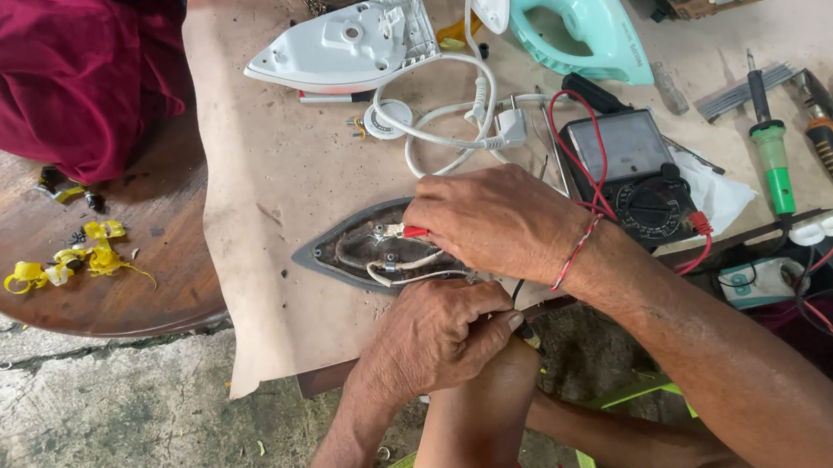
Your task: Disassembling an electric iron and using a multimeter to test for electrical continuity in the wiring and heating element.
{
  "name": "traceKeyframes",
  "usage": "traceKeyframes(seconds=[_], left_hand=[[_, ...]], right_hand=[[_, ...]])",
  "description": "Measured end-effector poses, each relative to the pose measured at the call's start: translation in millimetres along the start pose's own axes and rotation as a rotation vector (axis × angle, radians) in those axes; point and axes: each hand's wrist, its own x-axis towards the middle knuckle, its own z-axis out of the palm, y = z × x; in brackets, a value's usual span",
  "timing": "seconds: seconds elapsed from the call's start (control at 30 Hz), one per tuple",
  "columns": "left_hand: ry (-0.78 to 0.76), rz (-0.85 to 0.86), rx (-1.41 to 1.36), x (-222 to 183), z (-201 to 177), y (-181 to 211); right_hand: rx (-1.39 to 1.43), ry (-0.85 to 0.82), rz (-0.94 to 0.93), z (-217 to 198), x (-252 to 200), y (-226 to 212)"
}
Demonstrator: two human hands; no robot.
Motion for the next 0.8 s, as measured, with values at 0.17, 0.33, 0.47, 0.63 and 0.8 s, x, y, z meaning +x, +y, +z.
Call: traceKeyframes(seconds=[0.17, 0.33, 0.47, 0.63, 0.8], left_hand=[[0.019, 0.025, -0.015, 0, -4, 2], [-0.013, 0.007, -0.029, 1, -6, 6], [-0.011, 0.004, -0.001, 1, -6, 6], [-0.003, 0.003, -0.024, 1, -8, 7], [-0.099, 0.148, 0.045, 8, -18, 16]], right_hand=[[-0.030, 0.007, 0.174, -17, -12, 0], [-0.071, -0.019, 0.303, -3, -33, 9], [-0.052, 0.015, 0.279, 9, -39, 10], [-0.021, 0.045, 0.274, 22, -35, 10], [-0.100, 0.042, 0.353, 28, -37, 5]])
